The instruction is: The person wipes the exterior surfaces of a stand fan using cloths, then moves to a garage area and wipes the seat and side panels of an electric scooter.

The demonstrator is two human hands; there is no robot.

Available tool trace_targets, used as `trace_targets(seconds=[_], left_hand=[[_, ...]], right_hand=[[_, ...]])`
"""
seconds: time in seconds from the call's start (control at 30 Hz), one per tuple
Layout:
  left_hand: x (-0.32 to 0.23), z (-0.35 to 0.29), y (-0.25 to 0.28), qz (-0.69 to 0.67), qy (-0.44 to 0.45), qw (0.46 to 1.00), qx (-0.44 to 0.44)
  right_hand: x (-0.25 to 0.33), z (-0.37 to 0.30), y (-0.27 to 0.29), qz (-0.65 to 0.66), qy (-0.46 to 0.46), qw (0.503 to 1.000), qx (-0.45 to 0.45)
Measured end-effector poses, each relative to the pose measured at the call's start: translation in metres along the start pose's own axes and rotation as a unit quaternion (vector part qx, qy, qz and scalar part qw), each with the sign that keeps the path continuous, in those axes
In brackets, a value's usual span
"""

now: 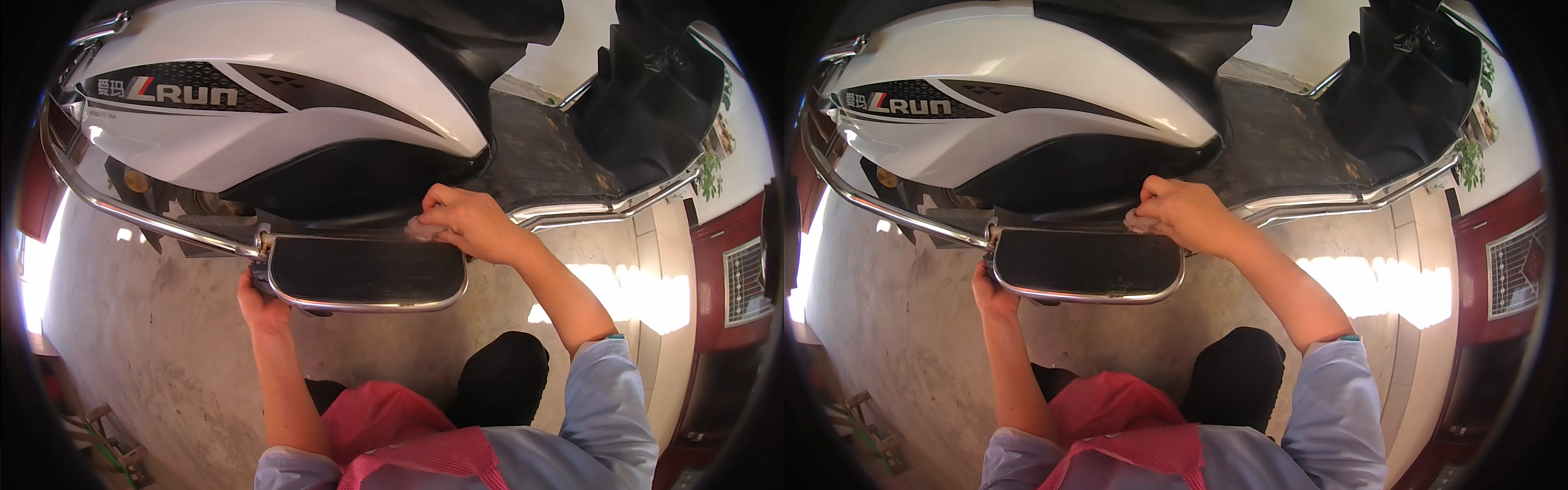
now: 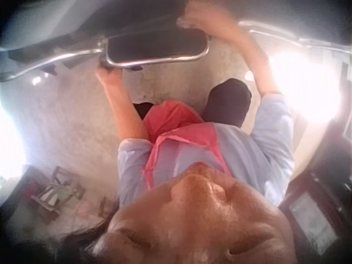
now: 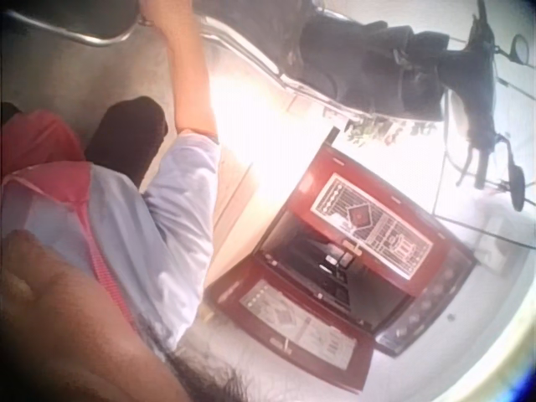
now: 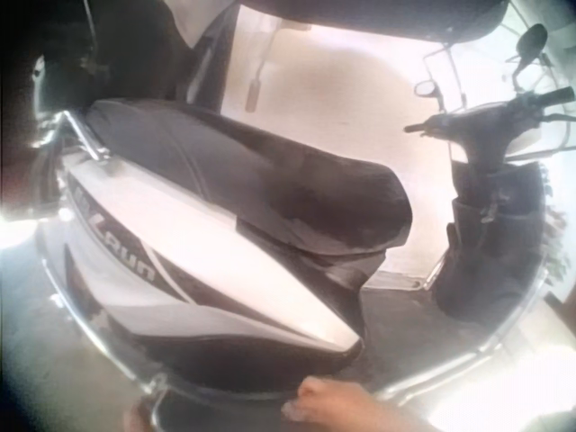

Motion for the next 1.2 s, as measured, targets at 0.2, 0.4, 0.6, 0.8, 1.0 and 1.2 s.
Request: trace_targets(seconds=[0.2,0.4,0.6,0.8,1.0,1.2], left_hand=[[-0.008,0.003,0.006,-0.007,-0.002,1.0,-0.009],[-0.014,0.006,0.009,0.009,-0.022,0.999,-0.043],[-0.016,0.021,0.021,0.018,-0.02,0.999,-0.033],[-0.017,0.001,0.008,0.019,-0.02,0.997,-0.066],[-0.015,0.014,0.015,0.038,-0.009,0.999,0.009],[-0.001,0.011,0.009,0.046,0.023,0.998,0.033]], right_hand=[[-0.008,-0.016,0.011,-0.013,-0.004,0.999,0.034],[-0.024,-0.062,0.044,-0.093,-0.144,0.982,0.078],[-0.029,-0.067,0.01,0.029,-0.151,0.984,-0.094],[-0.051,-0.084,0.027,-0.228,-0.144,0.96,-0.073],[-0.043,-0.083,0.034,-0.068,-0.109,0.985,-0.113],[-0.036,-0.076,0.013,-0.105,-0.058,0.984,-0.132]])
Point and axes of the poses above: each hand's wrist, its own z-axis towards the middle knuckle, its own y-axis out of the back of the hand, x = y × z, the point moved 4 cm from there along z, towards the middle knuckle, and after that the axes turned 1 degree about -x, right-handed, at the moved point
